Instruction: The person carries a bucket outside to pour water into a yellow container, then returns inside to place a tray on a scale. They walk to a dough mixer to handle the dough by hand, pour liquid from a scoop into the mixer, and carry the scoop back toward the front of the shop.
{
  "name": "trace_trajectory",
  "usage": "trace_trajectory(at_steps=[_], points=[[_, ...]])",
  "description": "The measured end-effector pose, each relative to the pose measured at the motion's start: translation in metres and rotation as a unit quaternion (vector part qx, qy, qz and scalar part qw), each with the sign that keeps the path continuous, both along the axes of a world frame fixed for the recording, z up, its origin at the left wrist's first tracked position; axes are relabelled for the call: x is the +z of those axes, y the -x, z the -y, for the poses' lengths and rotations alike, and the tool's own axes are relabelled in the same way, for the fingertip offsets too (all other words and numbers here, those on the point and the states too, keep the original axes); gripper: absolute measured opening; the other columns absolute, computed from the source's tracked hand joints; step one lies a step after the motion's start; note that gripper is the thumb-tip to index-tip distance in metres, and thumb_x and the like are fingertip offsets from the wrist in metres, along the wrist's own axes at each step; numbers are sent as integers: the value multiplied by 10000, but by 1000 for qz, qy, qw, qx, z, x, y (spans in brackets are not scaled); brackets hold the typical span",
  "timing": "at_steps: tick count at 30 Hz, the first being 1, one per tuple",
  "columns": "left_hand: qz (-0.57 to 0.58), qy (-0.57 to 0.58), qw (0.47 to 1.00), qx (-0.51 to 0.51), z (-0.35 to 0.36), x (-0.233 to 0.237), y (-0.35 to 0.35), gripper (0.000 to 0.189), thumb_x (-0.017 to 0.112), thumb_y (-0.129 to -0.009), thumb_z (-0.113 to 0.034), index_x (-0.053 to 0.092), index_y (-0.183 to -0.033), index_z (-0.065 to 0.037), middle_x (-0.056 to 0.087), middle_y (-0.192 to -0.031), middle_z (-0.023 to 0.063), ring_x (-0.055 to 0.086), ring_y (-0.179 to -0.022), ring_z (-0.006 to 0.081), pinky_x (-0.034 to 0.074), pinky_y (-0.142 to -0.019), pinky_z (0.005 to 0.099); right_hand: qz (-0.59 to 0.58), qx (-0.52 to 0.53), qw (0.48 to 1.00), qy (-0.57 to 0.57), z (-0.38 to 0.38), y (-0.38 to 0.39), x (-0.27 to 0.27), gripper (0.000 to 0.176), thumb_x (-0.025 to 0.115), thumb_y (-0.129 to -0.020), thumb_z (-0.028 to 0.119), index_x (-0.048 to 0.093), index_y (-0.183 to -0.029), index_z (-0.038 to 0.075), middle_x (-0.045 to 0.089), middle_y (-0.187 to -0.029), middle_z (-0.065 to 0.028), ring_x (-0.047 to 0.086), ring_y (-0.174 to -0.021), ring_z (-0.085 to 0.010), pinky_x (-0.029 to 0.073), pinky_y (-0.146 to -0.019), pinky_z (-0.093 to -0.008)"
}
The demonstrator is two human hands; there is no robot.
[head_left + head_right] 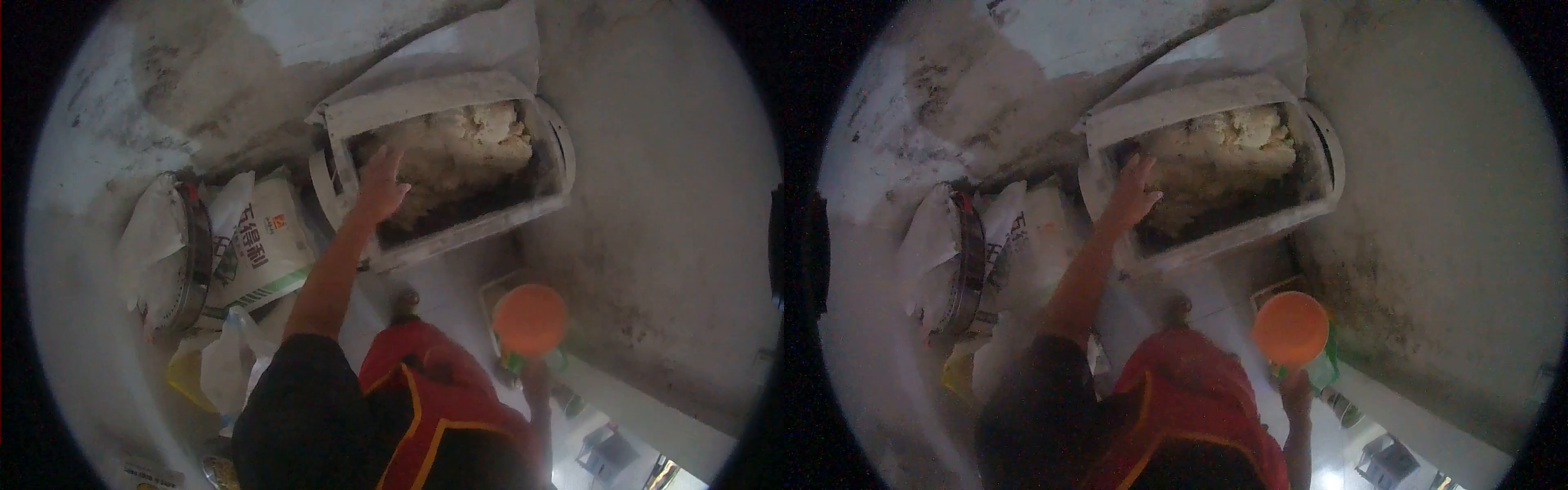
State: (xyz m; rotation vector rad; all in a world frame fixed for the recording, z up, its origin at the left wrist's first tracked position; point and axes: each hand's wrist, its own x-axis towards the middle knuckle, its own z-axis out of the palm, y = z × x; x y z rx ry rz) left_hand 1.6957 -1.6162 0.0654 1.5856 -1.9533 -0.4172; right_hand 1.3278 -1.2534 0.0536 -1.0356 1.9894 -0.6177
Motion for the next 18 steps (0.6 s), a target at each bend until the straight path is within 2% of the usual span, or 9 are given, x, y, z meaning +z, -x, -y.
trace_trajectory(at_steps=[2, 3, 4, 8, 11, 14, 16, 17, 18], points=[[-7, 7, 1000, -17, -6, 1, -10, 540, 615, -672, -155, 383, -1149, -53, 359, -1177, 217, 338, -1111, 321, 284, -919, 400, -27, 30, 999, 10, -3, 0, 0, 263, 472, -754, 174, 448, -965, 17, 508, -851, -162, 493, -756, -294, 400, -631, -394], [9, 4, 1000, -18, -9, 3, -13, 521, 605, -683, -159, 388, -1143, -48, 378, -1162, 211, 358, -1096, 317, 299, -909, 395, -176, 134, 975, -8, 7, -8, 22, 244, 472, -739, 153, 460, -943, 21, 504, -827, -156, 493, -732, -320, 402, -613, -405], [26, 1, 999, -19, -12, 7, -16, 502, 595, -694, -162, 393, -1137, -43, 397, -1147, 204, 377, -1080, 313, 313, -899, 389, -318, 233, 919, -24, 11, -14, 33, 226, 472, -723, 133, 471, -921, 24, 500, -802, -149, 492, -707, -345, 404, -596, -416], [-46, -22, 999, -11, -16, 44, -18, 410, 550, -740, -179, 429, -1103, -33, 474, -1081, 172, 462, -1005, 276, 369, -853, 356, -199, 161, 963, -90, 14, -7, 24, 254, 473, -717, 127, 460, -943, 12, 493, -837, -171, 488, -757, -335, 405, -632, -402], [-246, -34, 969, -9, -11, 80, -18, 352, 541, -758, -180, 465, -1063, -21, 503, -1055, 150, 496, -968, 245, 383, -832, 330, -138, 114, 980, -88, 30, -26, 50, 266, 468, -719, 116, 454, -964, 13, 491, -848, -177, 486, -770, -330, 404, -643, -391], [-475, -34, 879, -24, -16, 117, -18, 335, 532, -772, -219, 489, -1033, -15, 500, -1057, 166, 496, -973, 242, 384, -826, 315, -142, 111, 979, -95, 23, -21, 42, 287, 468, -729, 120, 449, -998, 24, 494, -849, -179, 483, -776, -320, 399, -655, -390], [-583, -77, 805, -83, -19, 128, -14, 343, 522, -777, -249, 496, -1027, -14, 499, -1054, 171, 493, -974, 246, 379, -832, 324, -65, 59, 996, -11, -7, 1, 6, 294, 469, -746, 134, 450, -1021, 32, 503, -853, -169, 488, -778, -294, 393, -663, -396], [-632, -99, 760, -114, -19, 129, -12, 349, 516, -779, -263, 499, -1023, -14, 499, -1052, 173, 491, -974, 248, 376, -835, 328, -120, 87, 988, -33, -3, -5, 13, 263, 463, -754, 150, 453, -987, 29, 509, -826, -161, 498, -771, -284, 399, -656, -388], [-444, -118, 883, -100, -13, 107, -8, 354, 507, -783, -270, 496, -1028, -15, 499, -1050, 174, 489, -973, 256, 374, -838, 333, -174, 114, 977, -56, 9, -14, 24, 238, 457, -762, 167, 457, -953, 25, 515, -798, -153, 507, -763, -274, 404, -649, -380]])
